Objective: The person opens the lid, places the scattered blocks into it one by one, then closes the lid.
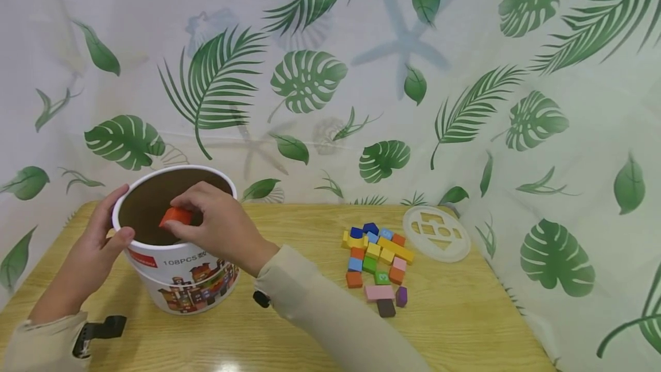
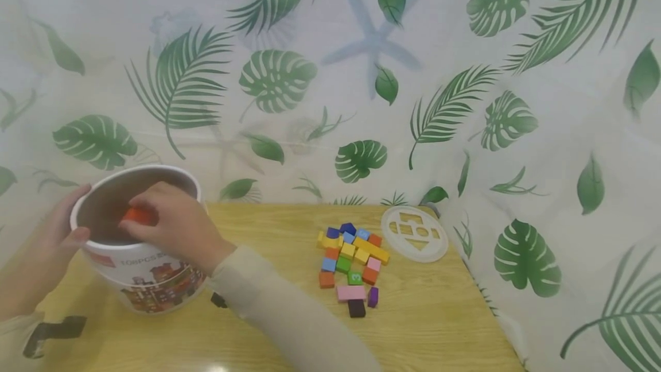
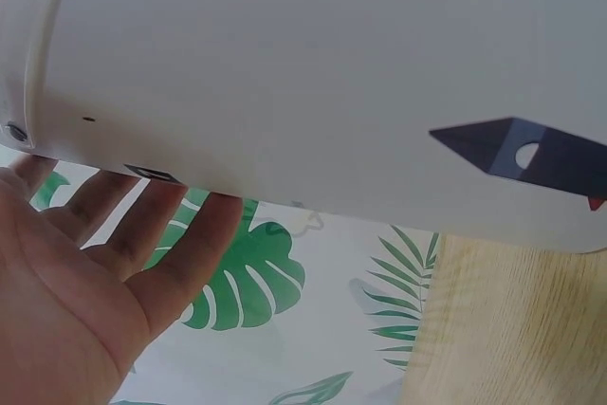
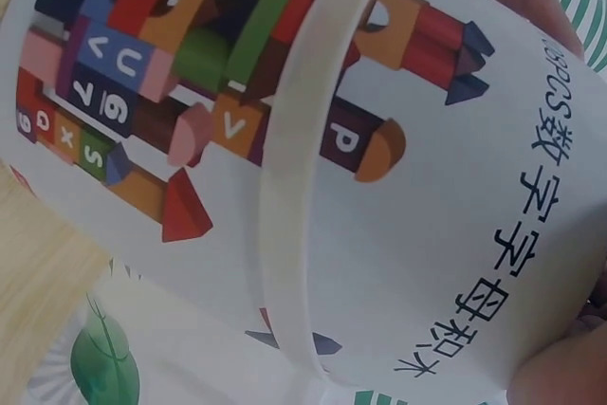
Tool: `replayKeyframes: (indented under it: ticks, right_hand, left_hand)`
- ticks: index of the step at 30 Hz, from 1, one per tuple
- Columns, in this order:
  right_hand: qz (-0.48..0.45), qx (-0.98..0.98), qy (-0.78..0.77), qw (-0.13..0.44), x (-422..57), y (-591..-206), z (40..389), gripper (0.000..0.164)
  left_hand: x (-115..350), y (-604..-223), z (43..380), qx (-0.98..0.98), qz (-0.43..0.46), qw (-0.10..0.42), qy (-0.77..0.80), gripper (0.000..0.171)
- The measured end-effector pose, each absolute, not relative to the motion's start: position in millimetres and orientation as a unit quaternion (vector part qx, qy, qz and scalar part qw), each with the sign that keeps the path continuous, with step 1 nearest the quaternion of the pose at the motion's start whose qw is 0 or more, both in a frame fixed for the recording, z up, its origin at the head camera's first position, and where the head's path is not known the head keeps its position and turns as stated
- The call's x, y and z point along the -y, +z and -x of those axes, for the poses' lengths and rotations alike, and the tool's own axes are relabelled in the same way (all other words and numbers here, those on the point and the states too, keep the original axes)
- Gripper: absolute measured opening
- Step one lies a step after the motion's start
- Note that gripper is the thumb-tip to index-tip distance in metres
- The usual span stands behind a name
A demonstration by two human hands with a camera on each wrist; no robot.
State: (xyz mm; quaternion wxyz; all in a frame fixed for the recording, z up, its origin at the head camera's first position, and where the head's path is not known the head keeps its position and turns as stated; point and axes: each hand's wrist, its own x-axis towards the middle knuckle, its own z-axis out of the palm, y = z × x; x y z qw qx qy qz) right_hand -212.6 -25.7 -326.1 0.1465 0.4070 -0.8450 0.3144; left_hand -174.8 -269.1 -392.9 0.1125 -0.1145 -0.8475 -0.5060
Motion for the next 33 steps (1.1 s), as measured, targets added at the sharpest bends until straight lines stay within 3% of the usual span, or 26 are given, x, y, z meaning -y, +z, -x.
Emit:
replayKeyframes:
  ticks: [21,33]
  right_hand:
    - [-0.433,0.789,0.422,0.107,4.3,-323.7,210.5,0.029]
    - [-0.411,0.788,0.434,0.144,-72.6,-332.7,225.7,0.028]
  left_hand:
    - [269.7,-395.8,176.1,0.844,0.118,0.118,-0.509,0.071]
    - [267.8,-389.7,175.6,0.850,0.116,0.118,-0.501,0.074]
